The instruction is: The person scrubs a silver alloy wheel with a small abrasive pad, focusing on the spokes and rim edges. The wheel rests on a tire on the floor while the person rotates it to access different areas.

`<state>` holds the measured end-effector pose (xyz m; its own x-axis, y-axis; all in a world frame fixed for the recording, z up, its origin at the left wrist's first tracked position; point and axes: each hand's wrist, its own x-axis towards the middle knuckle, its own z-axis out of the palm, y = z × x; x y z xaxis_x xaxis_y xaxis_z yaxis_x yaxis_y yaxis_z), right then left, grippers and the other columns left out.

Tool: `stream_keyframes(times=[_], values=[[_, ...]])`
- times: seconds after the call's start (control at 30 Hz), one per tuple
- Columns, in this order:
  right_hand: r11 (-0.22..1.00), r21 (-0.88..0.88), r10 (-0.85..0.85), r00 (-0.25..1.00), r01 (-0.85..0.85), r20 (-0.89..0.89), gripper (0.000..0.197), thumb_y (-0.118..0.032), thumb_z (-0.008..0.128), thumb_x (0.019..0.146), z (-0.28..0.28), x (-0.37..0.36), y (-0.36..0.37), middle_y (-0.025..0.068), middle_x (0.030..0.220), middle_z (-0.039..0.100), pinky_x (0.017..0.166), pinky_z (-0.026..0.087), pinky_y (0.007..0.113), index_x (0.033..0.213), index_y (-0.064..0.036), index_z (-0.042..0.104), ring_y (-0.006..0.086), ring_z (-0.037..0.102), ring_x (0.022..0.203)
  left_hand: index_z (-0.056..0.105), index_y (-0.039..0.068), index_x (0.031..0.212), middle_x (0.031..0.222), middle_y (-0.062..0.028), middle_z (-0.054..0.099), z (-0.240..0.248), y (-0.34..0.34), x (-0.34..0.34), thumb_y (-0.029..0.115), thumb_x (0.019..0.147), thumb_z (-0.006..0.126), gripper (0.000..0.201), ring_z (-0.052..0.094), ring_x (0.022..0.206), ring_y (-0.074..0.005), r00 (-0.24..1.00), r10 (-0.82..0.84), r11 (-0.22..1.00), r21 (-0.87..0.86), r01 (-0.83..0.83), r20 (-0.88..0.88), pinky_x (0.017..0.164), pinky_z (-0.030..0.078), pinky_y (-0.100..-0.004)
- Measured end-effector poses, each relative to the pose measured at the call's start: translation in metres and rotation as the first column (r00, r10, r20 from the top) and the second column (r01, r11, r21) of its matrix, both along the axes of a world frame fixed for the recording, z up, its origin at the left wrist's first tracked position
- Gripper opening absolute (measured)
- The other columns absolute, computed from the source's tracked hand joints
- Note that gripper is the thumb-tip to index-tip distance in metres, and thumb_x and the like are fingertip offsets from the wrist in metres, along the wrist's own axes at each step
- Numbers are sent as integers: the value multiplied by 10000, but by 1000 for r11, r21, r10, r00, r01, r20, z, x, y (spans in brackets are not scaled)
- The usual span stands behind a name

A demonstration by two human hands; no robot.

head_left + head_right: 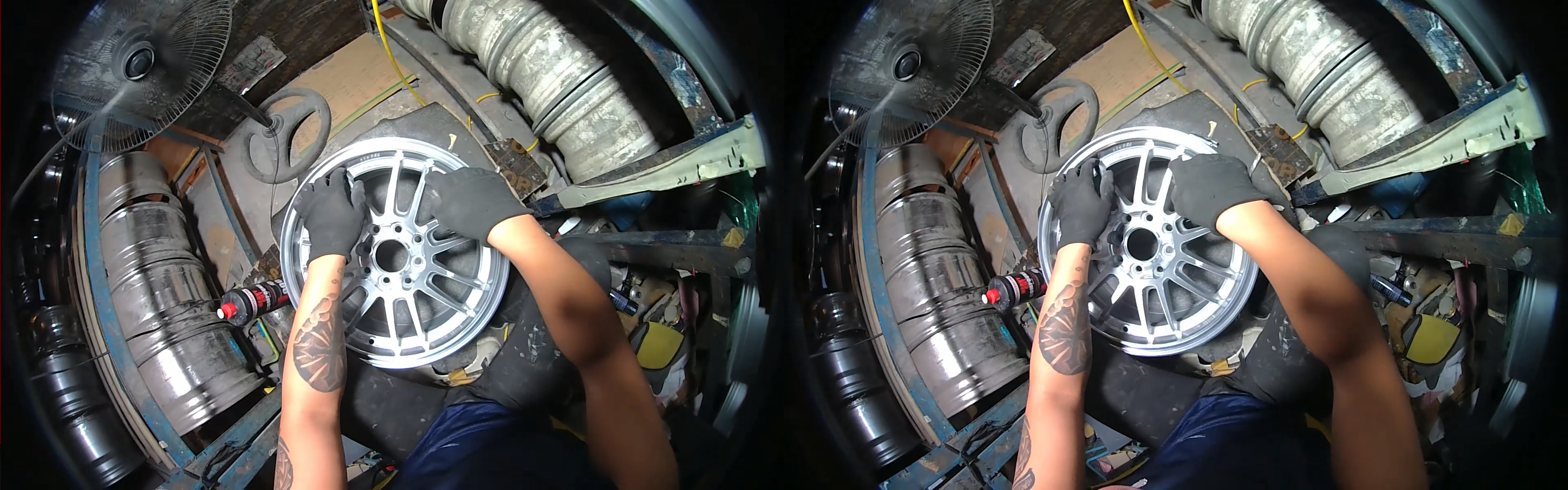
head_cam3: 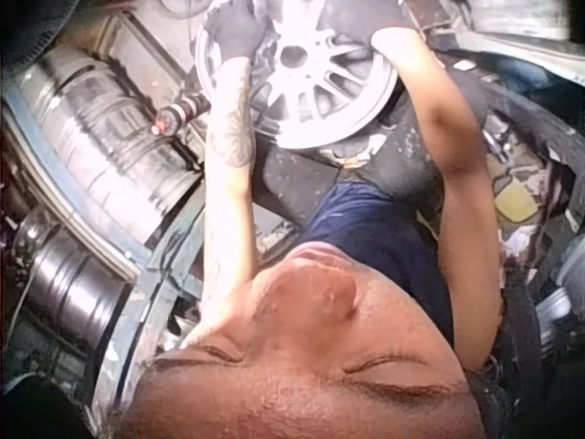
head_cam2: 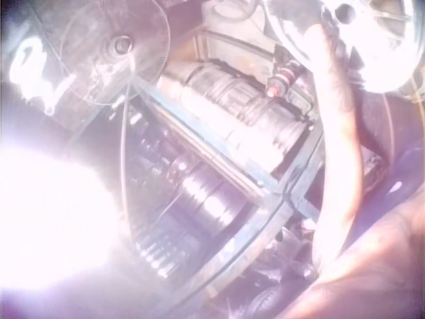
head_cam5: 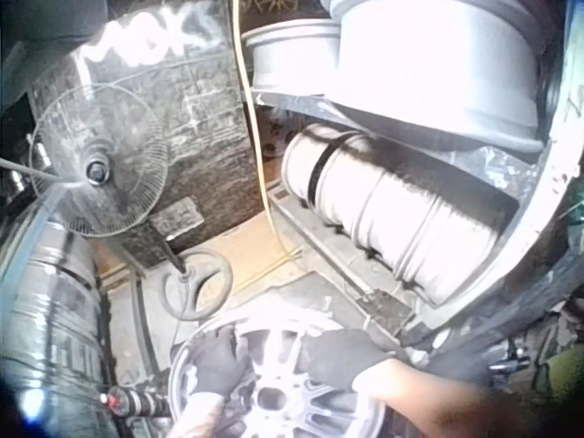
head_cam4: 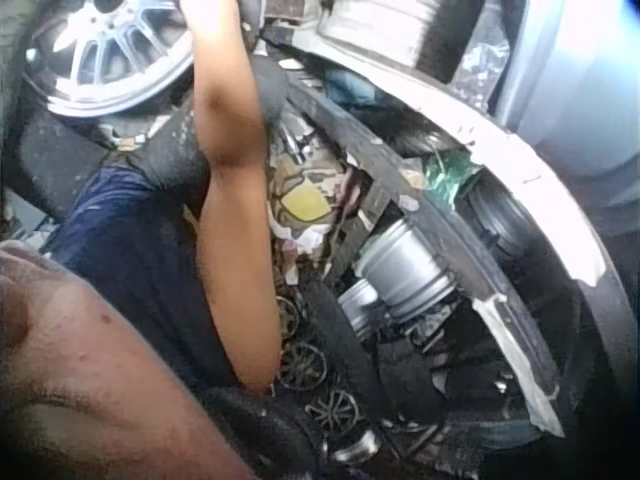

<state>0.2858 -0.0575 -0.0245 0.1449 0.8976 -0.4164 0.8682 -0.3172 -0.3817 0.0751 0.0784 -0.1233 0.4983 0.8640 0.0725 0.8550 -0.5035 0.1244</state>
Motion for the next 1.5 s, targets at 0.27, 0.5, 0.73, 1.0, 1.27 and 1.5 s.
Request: stream_keyframes(times=[0.27, 0.5, 0.73, 1.0, 1.27, 1.5], values=[[997, 70, 31, 998, -35, 55, 403, -343, 594, 996, -14, 5, -8, 232, 1146, 765, 971, 565, 541, 1277, -67, 678, 409, 733, 1103, 665, 76, 1396, 1294, -208, 697, 5, -1, 6, 539, 1012, 613, 603, 596, 1280, -431, 987, 15, 993, -113, -33, -158, 1104, 407, -613], [999, 17, 32, 996, -33, 88, 356, -323, 595, 982, -12, 11, -5, 219, 1155, 771, 974, 570, 531, 1168, -58, 743, 390, 741, 1110, 670, 109, 1396, 1233, -182, 724, -3, 2, 2, 534, 983, 645, 593, 622, 1239, -426, 1000, -3, 997, -72, 3, 0, 1099, 415, -612], [999, -27, 31, 997, -29, 65, 391, -330, 583, 983, 4, 22, -6, 239, 1172, 752, 1026, 532, 544, 1252, -81, 718, 416, 711, 1140, 653, 256, 1439, 1278, -166, 717, -7, 13, -4, 534, 975, 654, 541, 615, 1251, -448, 997, -48, 990, -132, 56, 60, 1099, 410, -628], [998, 31, -61, 990, 58, 126, 461, -338, 588, 982, 4, 48, -10, 238, 1219, 744, 1015, 534, 539, 1358, -84, 677, 415, 705, 1153, 639, 234, 1461, 1313, -172, 705, -7, 8, -3, 526, 962, 673, 580, 594, 1291, -459, 998, -18, 989, -148, 26, 54, 1114, 408, -616], [995, 50, 85, 992, -90, 93, 403, -308, 589, 965, -10, 31, -6, 233, 1124, 762, 967, 558, 536, 1263, -67, 715, 420, 727, 1079, 642, 175, 1468, 1304, -179, 731, -5, 9, -6, 519, 952, 686, 621, 616, 1279, -435, 998, 7, 984, -180, 5, 66, 1174, 387, -572], [956, -108, 285, 952, -274, 109, 298, -266, 630, 908, -49, -4, 1, 224, 1005, 797, 876, 611, 502, 970, -53, 829, 394, 785, 956, 616, 190, 1506, 1285, -176, 756, 9, -2, -2, 541, 953, 694, 659, 657, 1247, -428, 1000, -4, 984, -179, 10, 31, 1159, 403, -548]])
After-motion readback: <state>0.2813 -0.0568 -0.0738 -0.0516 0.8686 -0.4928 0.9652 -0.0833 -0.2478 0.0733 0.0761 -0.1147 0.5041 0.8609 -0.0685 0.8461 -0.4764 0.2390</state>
